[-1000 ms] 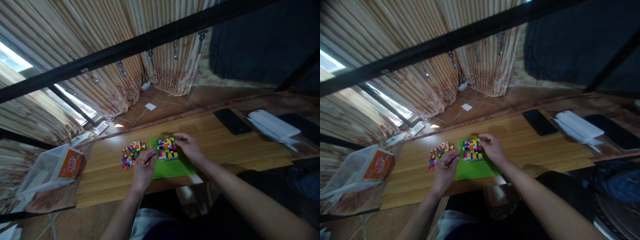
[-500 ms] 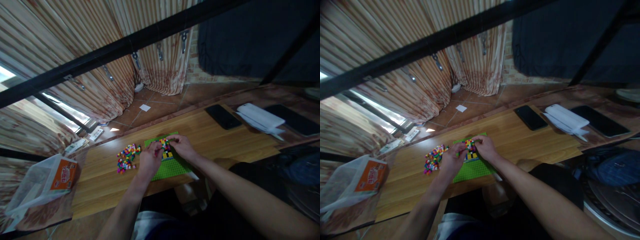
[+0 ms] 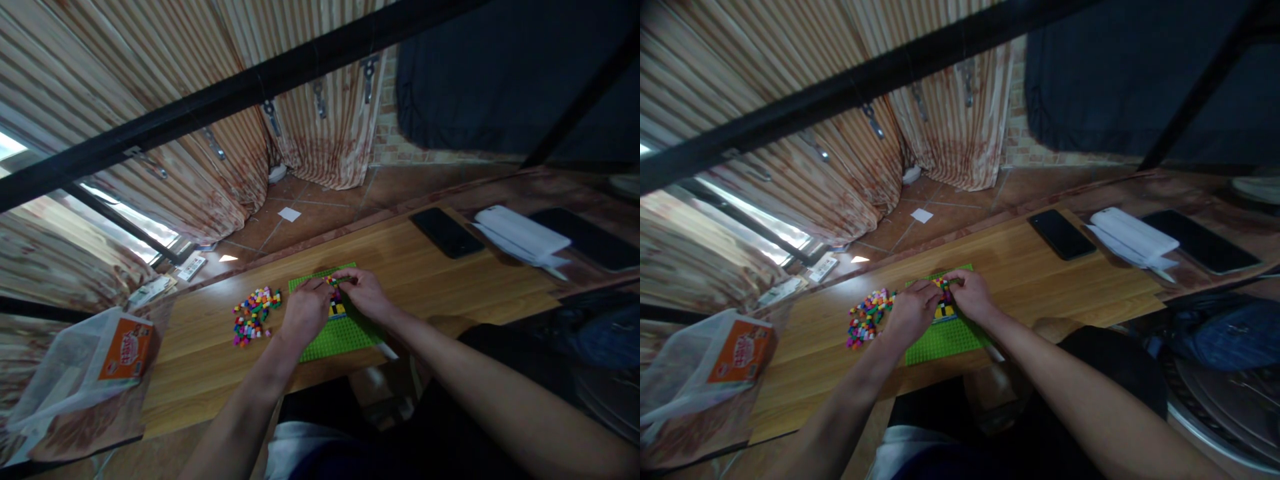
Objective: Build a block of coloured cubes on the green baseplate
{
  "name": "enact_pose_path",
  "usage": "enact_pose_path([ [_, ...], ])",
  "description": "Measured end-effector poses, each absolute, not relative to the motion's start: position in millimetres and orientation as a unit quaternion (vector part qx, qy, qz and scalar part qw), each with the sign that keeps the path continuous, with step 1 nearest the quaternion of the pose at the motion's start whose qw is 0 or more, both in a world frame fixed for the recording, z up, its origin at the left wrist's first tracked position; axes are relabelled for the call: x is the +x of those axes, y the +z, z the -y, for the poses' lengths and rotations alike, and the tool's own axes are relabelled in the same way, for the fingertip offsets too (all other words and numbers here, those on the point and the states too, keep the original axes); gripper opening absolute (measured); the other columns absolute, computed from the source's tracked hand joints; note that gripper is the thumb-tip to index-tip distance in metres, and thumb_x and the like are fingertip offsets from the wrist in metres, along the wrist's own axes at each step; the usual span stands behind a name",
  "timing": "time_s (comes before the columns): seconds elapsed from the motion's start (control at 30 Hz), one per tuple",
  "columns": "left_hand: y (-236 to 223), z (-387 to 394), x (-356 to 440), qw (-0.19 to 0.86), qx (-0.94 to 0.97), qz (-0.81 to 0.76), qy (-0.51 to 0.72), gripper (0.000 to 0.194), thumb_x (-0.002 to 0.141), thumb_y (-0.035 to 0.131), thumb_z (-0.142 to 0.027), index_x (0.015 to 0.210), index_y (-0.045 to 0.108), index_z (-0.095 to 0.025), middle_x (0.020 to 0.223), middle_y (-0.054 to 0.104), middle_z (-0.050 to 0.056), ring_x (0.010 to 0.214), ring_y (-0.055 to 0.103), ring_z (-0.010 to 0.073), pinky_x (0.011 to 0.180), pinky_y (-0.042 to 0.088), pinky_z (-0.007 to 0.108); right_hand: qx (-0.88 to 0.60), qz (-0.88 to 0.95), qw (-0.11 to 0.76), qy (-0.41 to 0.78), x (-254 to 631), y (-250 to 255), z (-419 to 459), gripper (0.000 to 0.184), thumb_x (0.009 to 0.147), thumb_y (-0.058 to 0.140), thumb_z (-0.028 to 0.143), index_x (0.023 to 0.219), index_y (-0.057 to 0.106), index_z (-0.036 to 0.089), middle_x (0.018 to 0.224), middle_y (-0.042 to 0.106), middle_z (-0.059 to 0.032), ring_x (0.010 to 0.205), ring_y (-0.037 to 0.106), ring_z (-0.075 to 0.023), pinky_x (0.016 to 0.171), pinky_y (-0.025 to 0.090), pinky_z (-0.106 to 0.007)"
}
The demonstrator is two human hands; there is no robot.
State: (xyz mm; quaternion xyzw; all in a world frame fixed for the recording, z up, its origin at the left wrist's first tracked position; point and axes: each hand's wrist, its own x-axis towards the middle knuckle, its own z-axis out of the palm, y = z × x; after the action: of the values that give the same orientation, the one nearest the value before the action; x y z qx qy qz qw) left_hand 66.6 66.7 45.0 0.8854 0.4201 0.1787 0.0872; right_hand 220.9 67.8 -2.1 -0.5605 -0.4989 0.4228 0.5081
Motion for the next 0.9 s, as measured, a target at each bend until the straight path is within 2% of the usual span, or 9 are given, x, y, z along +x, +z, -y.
enact_pose_path([
  [0.27,42.3,-68.8,69.2,0.042,0.894,-0.420,0.151,0.020,0.086,0.052,-0.009,0.085,0.068,-0.021,0.089,0.066,0.005,0.088,0.061,0.0192,0.089,0.051,0.034,-0.559,0.500,0.500,0.434,222.8,-2.0,-67.2,0.026,0.069,0.056,0.012,0.085,0.075,0.022,0.086,0.076,-0.0030,0.075,0.068,-0.0182,0.076,0.054,-0.034],
  [0.37,39.8,-66.9,69.0,0.044,0.880,-0.443,0.168,0.020,0.084,0.054,-0.008,0.090,0.067,-0.021,0.094,0.067,0.004,0.090,0.062,0.0194,0.089,0.052,0.035,-0.557,0.493,0.492,0.452,222.9,-3.0,-66.9,0.025,0.070,0.059,0.015,0.088,0.075,0.020,0.084,0.076,-0.0030,0.068,0.066,-0.0165,0.069,0.053,-0.032],
  [0.53,34.8,-64.6,67.8,0.059,0.856,-0.467,0.213,0.025,0.079,0.058,-0.007,0.099,0.065,-0.020,0.100,0.066,0.005,0.095,0.062,0.0202,0.089,0.054,0.034,-0.546,0.472,0.502,0.477,221.9,-2.5,-66.3,0.023,0.068,0.064,0.018,0.088,0.075,0.020,0.084,0.076,-0.0029,0.066,0.065,-0.0156,0.068,0.053,-0.030],
  [0.9,27.7,-63.6,67.9,0.071,0.838,-0.473,0.263,0.027,0.077,0.059,-0.005,0.100,0.064,-0.019,0.098,0.065,0.006,0.095,0.061,0.0212,0.088,0.053,0.036,-0.536,0.491,0.497,0.473,221.3,-3.1,-64.6,0.027,0.065,0.067,0.024,0.090,0.073,0.019,0.077,0.074,-0.0022,0.061,0.062,-0.0152,0.059,0.050,-0.028],
])
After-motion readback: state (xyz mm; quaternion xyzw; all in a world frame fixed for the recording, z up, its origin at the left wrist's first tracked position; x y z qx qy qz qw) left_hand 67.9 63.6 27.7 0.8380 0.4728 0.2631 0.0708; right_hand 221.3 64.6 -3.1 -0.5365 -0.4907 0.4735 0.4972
